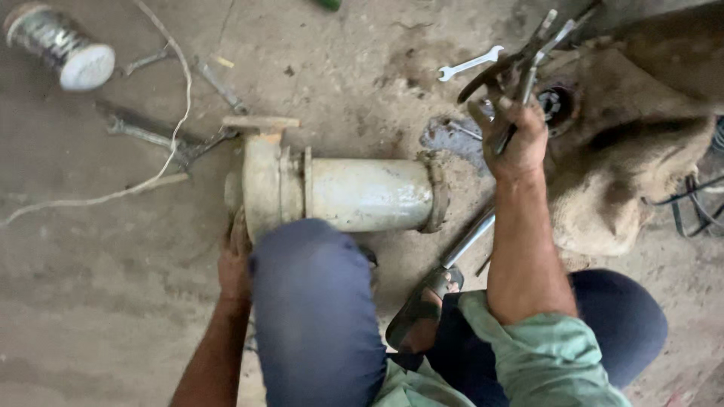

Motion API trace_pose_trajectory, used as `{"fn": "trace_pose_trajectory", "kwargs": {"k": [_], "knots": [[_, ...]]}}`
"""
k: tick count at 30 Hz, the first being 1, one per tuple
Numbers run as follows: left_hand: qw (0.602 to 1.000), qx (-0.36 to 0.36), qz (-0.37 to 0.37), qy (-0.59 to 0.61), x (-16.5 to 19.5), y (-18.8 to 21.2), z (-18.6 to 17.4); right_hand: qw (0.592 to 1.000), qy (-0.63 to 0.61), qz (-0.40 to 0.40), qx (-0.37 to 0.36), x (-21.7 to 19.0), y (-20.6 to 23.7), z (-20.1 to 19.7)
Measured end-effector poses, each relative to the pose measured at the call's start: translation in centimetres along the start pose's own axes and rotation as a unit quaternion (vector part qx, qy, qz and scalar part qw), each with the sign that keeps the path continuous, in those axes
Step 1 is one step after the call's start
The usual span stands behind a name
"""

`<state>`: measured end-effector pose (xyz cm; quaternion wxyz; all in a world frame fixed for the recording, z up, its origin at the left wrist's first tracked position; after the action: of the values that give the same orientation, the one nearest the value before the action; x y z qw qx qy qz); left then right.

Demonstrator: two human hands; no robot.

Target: The person sits on the floor and uses a hammer and chisel to remove a metal ring from a cylindrical motor. They repeatedly strike the chisel to loosen the ring, then use pliers to pull it off.

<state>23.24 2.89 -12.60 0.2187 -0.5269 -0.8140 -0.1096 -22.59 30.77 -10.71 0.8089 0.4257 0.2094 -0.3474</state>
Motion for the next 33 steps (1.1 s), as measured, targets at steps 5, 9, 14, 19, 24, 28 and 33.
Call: {"fn": "trace_pose_trajectory", "kwargs": {"k": [5, 9, 14, 19, 24, 28, 33], "knots": [[0.996, -0.039, -0.043, 0.06, 0.4, 1.3, 1.7, 0.985, 0.167, -0.023, 0.046, -1.4, 5.3, -2.1], [0.998, -0.056, -0.008, 0.018, 0.5, 2.0, 2.4, 0.909, 0.372, 0.009, 0.187, 0.6, 11.1, -8.3], [0.996, -0.093, 0.001, -0.014, -0.5, 2.9, 2.7, 0.875, 0.337, 0.143, 0.316, 7.0, 18.5, -14.4], [0.994, -0.094, 0.044, -0.027, -0.6, 3.3, 3.1, 0.864, 0.226, 0.206, 0.4, 11.4, 23.5, -15.6], [0.993, -0.106, 0.016, -0.04, -0.9, 3.4, 2.9, 0.88, 0.188, 0.249, 0.358, 11.8, 23.3, -14.7], [0.995, -0.089, 0.03, -0.042, 0.2, 2.3, 2.0, 0.891, 0.233, 0.251, 0.298, 11.3, 21.9, -13.9], [0.994, -0.102, 0.024, 0.016, 3.0, 0.4, -0.8, 0.918, 0.239, 0.234, 0.211, 11.1, 21.3, -13.3]]}}
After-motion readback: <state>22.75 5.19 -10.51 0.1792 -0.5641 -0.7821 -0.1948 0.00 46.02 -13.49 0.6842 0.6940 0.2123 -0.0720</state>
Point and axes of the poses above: each hand's wrist, its own y-axis away from the middle knuckle, its own z-axis out of the palm, x = y × z, the point moved 7 cm from there along -y, towards the middle knuckle, and after that the axes turned 6 degrees about z, right-handed, at the moved point
